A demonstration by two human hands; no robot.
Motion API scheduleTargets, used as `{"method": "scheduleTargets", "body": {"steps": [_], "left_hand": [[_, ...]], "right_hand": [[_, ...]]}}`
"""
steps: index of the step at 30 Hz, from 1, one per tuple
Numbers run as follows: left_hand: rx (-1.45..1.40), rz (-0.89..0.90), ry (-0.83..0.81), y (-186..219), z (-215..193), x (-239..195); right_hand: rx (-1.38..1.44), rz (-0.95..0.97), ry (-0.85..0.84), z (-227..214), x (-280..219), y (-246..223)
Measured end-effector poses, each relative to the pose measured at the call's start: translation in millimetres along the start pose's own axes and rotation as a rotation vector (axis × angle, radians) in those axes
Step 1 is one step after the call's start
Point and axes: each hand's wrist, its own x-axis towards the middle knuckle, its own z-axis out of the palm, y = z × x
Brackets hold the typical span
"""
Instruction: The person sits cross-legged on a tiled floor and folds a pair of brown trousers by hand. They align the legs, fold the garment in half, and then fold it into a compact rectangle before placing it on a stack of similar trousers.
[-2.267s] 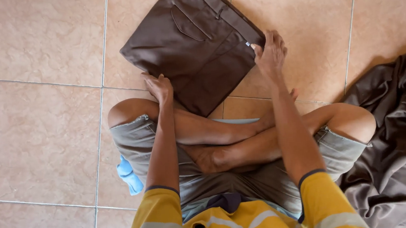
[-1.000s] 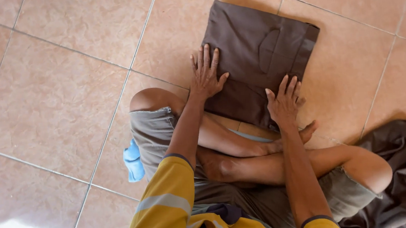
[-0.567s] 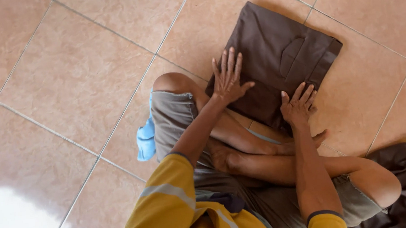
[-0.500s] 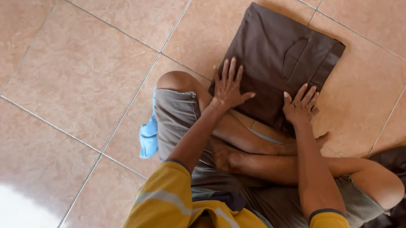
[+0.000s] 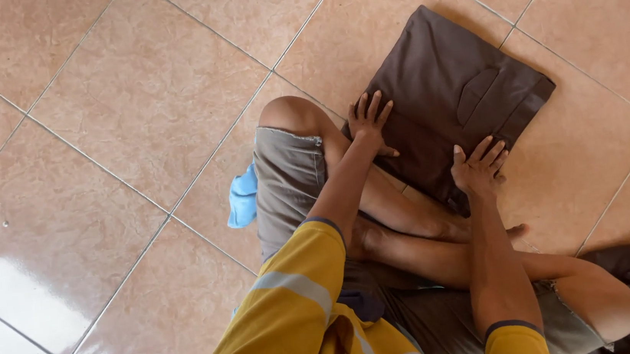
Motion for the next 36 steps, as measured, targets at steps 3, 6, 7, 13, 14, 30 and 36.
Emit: {"method": "scheduleTargets", "body": {"steps": [3, 6, 7, 13, 14, 30, 36], "left_hand": [[0.317, -0.053, -0.68, 1.6, -2.1, 13.8], [0.376, -0.144, -1.118, 14.9, -23.3, 42.9], [0.382, -0.131, -1.08, 12.2, -16.1, 39.0], [0.517, -0.111, -0.583, 20.0, 0.9, 9.2], [0.595, -0.12, -0.484, 26.5, -5.9, 12.3], [0.335, -0.122, -0.913, 16.8, -35.6, 26.5], [0.259, -0.026, -0.518, 11.4, -30.8, 7.4]], "right_hand": [[0.07, 0.049, -0.169, -31.0, -17.1, -15.0], [0.092, 0.063, -0.174, -36.7, -18.0, -18.8], [0.105, 0.067, -0.187, -35.3, -16.6, -17.9], [0.159, 0.058, -0.216, -50.6, -25.4, -22.0], [0.149, 0.058, -0.231, -58.2, -27.0, -25.1], [0.136, 0.021, -0.015, 10.2, -4.6, -2.8], [-0.173, -0.073, 0.573, 47.6, 11.8, 10.0]]}}
